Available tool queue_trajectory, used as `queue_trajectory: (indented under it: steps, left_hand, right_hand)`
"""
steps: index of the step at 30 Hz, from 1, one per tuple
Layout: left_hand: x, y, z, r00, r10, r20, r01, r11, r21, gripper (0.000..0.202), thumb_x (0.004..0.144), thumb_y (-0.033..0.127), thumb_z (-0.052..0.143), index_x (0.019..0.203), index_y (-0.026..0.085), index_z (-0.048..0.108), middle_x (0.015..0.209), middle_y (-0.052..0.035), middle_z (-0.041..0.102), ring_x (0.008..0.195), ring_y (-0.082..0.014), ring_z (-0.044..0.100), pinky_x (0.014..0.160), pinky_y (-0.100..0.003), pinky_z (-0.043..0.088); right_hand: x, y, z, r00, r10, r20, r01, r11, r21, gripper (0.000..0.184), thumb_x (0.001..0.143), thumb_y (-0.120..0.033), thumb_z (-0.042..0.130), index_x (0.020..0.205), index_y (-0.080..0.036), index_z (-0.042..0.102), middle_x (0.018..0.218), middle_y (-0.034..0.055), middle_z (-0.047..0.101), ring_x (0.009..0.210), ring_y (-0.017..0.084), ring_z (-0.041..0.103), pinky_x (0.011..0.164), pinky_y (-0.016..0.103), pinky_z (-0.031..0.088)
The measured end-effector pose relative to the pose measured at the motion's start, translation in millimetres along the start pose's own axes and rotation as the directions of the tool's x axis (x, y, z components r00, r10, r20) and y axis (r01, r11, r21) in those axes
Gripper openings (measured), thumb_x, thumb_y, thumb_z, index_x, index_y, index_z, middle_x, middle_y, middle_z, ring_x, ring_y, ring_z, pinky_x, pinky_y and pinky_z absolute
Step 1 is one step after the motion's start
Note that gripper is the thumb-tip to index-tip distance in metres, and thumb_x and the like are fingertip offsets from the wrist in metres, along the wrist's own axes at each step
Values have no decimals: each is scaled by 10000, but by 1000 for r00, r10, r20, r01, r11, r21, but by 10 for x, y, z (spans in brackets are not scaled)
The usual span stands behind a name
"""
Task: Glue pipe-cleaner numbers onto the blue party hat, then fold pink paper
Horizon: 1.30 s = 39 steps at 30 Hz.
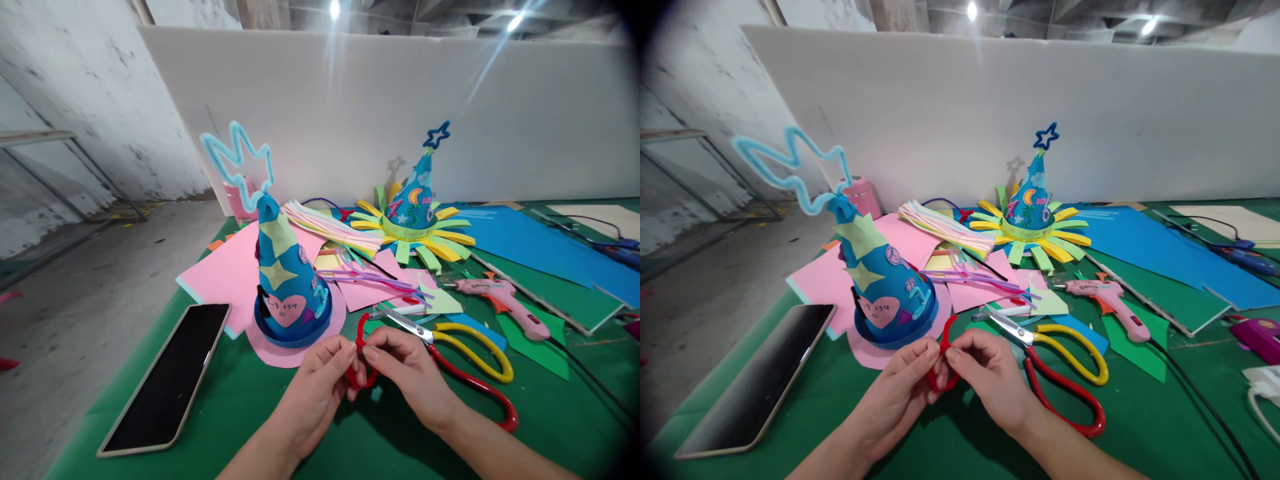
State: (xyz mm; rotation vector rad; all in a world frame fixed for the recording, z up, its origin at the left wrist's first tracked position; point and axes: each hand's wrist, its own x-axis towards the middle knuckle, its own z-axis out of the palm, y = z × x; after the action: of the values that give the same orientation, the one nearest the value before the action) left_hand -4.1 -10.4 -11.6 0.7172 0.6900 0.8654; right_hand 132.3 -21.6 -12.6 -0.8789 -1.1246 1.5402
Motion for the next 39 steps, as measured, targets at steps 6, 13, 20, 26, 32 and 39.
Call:
queue_trajectory:
  steps: [6, 13, 20, 26, 32, 39]
  left_hand:
    - [-6, -5, -3, 994, -45, 98, 57, 991, -120, 261, 767, 299, 564, 579, 134, 490, 536, 1, 498, 448, -72, 416, 437, -197, 250]
    - [-32, -7, 14, 991, -64, 117, 79, 990, -119, 321, 773, 339, 551, 546, 119, 495, 508, -2, 483, 390, -51, 375, 415, -199, 215]
    - [-28, -49, 9, 994, -86, 72, 94, 990, -108, 319, 757, 367, 569, 573, 111, 525, 508, -7, 501, 372, -37, 349, 404, -195, 173]
    - [-37, -27, 13, 995, -50, 83, 64, 982, -180, 195, 728, 256, 613, 620, 95, 594, 605, -28, 542, 484, -65, 442, 461, -196, 275]
    - [-33, -26, 2, 992, -68, 110, 87, 981, -172, 224, 763, 259, 574, 605, 100, 583, 604, -45, 568, 462, -65, 454, 461, -200, 266]
    - [-30, -35, 3, 984, -87, 157, 115, 976, -182, 219, 766, 264, 571, 617, 104, 564, 579, -40, 575, 388, -54, 450, 404, -188, 235]
  right_hand:
    - [5, 37, -32, 995, 91, 30, -94, 987, 129, 153, 796, -299, 567, 755, -152, 567, 601, 5, 608, 578, 110, 569, 552, 226, 426]
    - [31, 53, -24, 980, 130, 152, -171, 937, 304, 214, 782, -327, 583, 803, -123, 645, 545, 21, 595, 516, 114, 573, 520, 233, 432]
    - [31, 56, -7, 986, 113, 120, -149, 924, 351, 162, 731, -311, 644, 746, -150, 627, 572, 0, 599, 488, 104, 571, 537, 250, 452]
    - [36, 56, -20, 988, 153, 13, -148, 922, 357, 152, 725, -290, 655, 709, -141, 630, 558, -1, 609, 511, 88, 556, 526, 204, 424]
    - [25, 44, -68, 982, 162, 98, -188, 896, 403, 155, 746, -289, 631, 816, -153, 662, 592, 5, 603, 544, 83, 553, 549, 208, 429]
    - [18, 71, -83, 972, 173, 161, -226, 884, 410, 206, 726, -334, 647, 817, -150, 659, 624, 9, 603, 507, 73, 547, 521, 202, 441]
